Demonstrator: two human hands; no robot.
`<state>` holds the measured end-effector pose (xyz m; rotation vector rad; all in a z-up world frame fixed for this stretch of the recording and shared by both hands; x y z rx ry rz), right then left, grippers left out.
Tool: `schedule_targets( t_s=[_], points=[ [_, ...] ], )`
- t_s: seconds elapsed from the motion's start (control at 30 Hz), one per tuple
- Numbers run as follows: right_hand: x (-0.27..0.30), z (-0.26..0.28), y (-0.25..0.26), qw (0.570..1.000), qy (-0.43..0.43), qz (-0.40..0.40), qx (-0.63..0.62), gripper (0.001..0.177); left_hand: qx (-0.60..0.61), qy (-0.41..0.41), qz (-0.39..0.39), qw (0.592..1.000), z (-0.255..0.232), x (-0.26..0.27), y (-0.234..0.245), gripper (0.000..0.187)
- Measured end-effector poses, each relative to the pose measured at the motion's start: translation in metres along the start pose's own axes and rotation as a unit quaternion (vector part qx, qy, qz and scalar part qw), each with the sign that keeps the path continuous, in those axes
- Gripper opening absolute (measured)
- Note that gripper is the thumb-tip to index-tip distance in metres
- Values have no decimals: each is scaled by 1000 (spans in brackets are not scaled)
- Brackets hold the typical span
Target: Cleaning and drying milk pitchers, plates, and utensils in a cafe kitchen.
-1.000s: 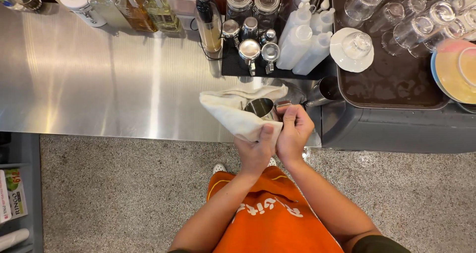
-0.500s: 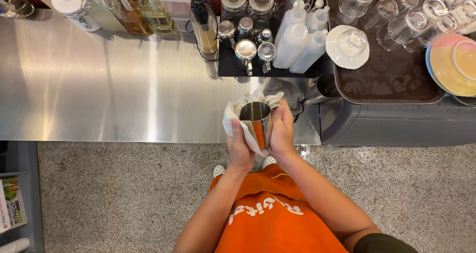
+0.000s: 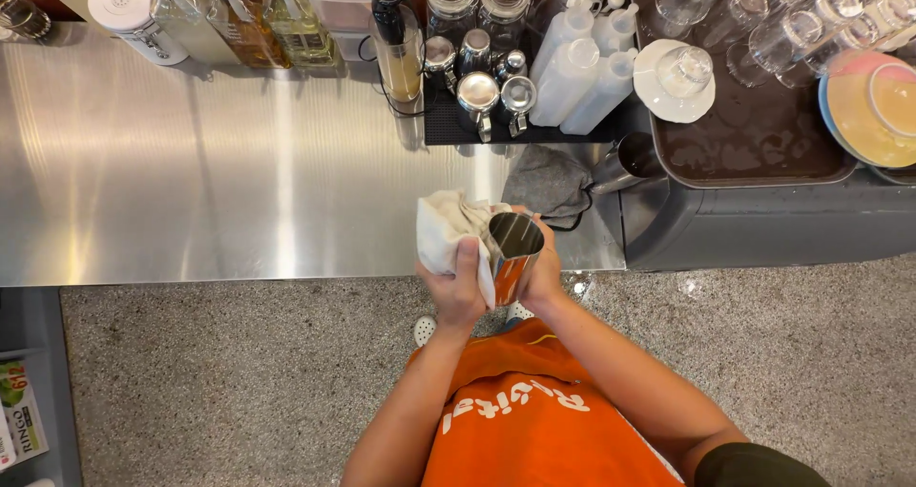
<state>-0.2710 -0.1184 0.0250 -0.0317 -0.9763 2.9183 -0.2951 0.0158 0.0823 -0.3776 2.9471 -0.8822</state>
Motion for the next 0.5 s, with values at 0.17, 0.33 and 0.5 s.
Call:
schedule_targets(
  t_s=[0.17, 0.33, 0.5],
  points=[
    [17, -39, -14, 985, -38, -162, -39, 44, -97, -47, -115, 988, 28, -1, 35, 34],
    [36, -85, 7, 964, -91, -239, -67, 44, -287, -259, -20, 922, 20, 8, 43, 49],
    [48, -42, -54, 980, -23, -197, 1, 34, -143, -118, -24, 982, 0, 5, 42, 53]
  ],
)
Point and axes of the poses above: each hand's wrist, its own x-axis away from the middle knuckle, its own y-axis out of the back of the hand, z = x × y, the point moved 2 cm from there along -x, towards the middle knuckle, and after that the axes turned 13 degrees about y, right-handed, at the moved point
